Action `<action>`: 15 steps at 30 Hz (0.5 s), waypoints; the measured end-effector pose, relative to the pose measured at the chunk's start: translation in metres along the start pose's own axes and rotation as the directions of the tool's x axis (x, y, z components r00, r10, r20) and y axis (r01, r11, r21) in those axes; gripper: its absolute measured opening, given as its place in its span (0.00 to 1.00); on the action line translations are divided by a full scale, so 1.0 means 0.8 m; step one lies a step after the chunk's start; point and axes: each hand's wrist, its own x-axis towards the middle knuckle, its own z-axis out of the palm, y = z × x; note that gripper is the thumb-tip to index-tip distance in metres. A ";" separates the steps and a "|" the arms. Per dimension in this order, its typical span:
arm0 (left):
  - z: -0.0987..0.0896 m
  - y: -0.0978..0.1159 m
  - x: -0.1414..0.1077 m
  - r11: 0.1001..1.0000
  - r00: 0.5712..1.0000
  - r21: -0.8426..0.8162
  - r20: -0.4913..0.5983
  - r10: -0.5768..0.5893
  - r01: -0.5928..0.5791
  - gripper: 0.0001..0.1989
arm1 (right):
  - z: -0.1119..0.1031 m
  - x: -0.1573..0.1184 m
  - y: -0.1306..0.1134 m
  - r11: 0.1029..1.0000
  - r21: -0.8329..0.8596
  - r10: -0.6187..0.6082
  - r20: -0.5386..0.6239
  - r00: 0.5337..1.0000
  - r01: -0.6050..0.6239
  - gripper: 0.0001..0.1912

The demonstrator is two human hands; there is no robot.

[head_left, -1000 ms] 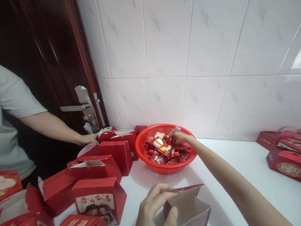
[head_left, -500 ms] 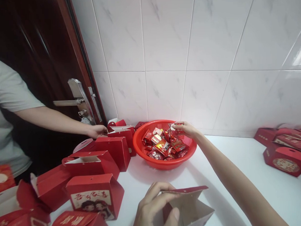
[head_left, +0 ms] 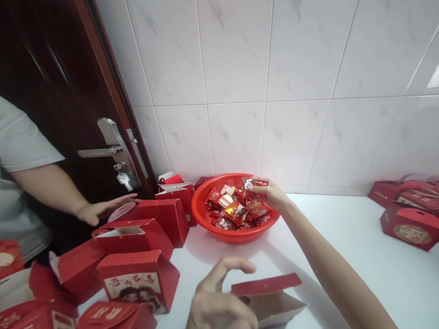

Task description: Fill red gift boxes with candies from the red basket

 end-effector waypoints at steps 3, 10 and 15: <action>-0.012 0.006 0.034 0.999 0.978 -0.017 -0.203 -0.038 0.035 0.23 | 0.013 -0.017 -0.004 0.999 0.011 -0.040 0.055 0.998 0.039 0.25; -0.012 -0.018 0.127 0.980 0.890 -0.106 -0.410 -0.199 0.171 0.26 | 0.064 -0.052 0.006 0.989 -0.047 -0.115 0.323 0.939 0.138 0.17; -0.010 -0.042 0.147 0.985 0.905 -0.150 -0.401 -0.141 0.087 0.24 | 0.072 -0.050 0.019 0.994 -0.007 -0.108 0.192 0.975 0.112 0.20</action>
